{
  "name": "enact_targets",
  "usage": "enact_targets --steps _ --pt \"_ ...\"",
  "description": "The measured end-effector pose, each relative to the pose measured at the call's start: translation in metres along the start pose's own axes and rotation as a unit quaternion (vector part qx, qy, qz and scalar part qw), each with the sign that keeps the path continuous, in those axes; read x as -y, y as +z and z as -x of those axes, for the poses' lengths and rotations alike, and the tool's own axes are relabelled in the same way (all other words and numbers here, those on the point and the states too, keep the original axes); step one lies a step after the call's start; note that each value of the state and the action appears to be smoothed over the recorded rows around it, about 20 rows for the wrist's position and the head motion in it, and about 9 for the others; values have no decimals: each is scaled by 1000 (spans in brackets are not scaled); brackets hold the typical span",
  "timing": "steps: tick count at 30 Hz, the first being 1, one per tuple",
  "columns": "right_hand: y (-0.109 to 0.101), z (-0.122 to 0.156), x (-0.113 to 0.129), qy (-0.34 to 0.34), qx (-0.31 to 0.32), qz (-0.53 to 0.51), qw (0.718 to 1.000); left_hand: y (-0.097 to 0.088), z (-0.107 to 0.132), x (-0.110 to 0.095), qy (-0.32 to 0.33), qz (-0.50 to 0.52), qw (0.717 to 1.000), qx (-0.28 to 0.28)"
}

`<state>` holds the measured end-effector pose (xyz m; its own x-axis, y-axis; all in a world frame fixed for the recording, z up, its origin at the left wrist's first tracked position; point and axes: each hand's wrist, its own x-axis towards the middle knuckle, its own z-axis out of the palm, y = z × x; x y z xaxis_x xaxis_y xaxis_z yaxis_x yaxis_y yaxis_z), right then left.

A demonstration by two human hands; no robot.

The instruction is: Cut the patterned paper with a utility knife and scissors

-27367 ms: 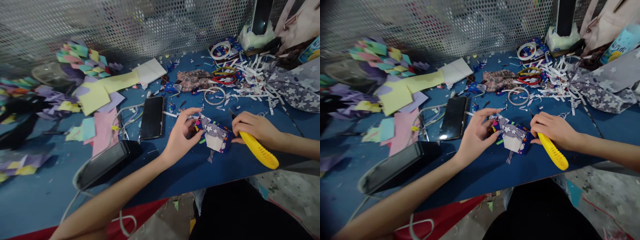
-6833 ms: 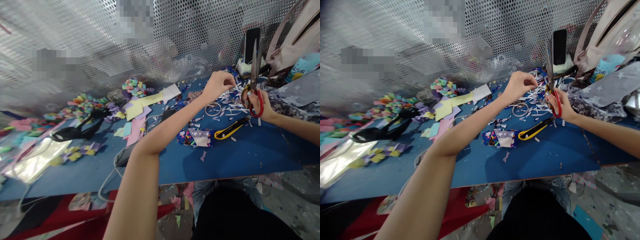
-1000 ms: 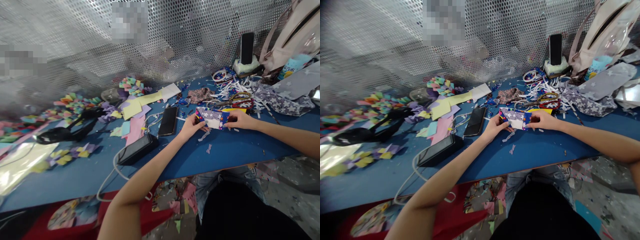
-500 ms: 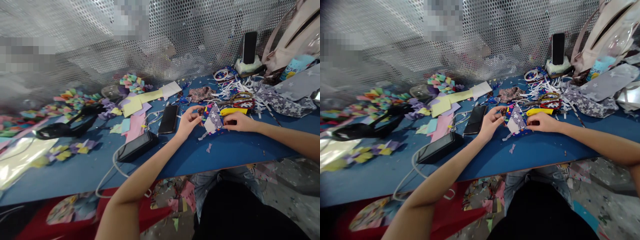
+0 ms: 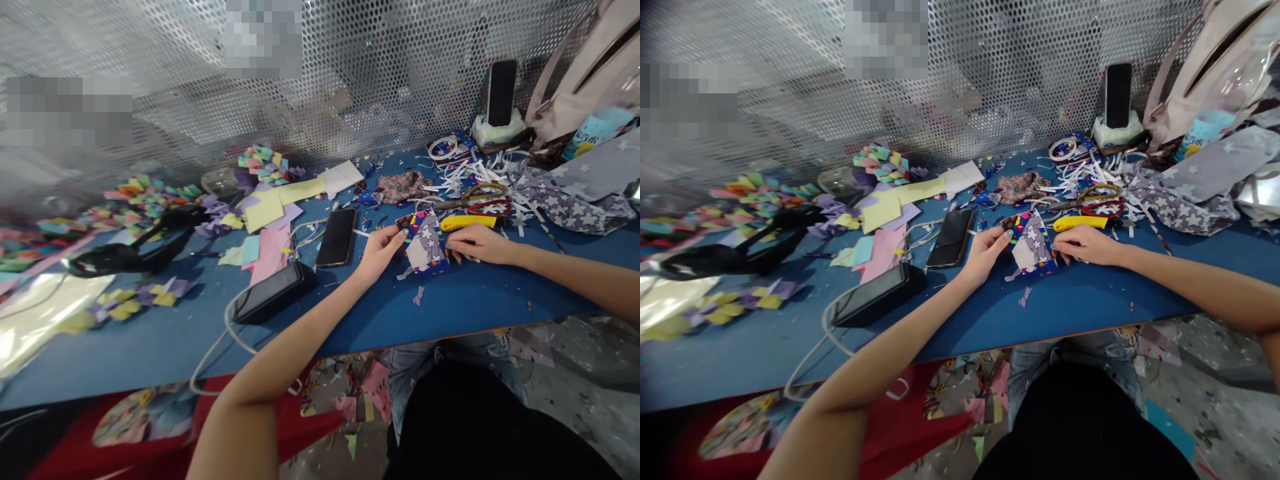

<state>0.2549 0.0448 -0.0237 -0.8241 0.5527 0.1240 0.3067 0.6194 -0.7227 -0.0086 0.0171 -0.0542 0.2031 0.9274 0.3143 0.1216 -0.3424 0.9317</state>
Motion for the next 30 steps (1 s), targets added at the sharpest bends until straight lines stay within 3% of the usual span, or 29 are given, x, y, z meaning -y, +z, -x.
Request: enact_targets --steps 8,14,22,30 --pt "2 -1 -3 11 -3 -3 1000 -5 0 10 3 -37 999 27" --pt "2 -1 -3 14 -4 -5 1000 -3 0 2 1 -39 999 23" --pt "2 0 -1 18 -15 -1 1000 -1 -1 -1 1 -12 1000 8" --pt "3 -1 -1 18 -27 2 999 0 2 0 13 28 999 41"
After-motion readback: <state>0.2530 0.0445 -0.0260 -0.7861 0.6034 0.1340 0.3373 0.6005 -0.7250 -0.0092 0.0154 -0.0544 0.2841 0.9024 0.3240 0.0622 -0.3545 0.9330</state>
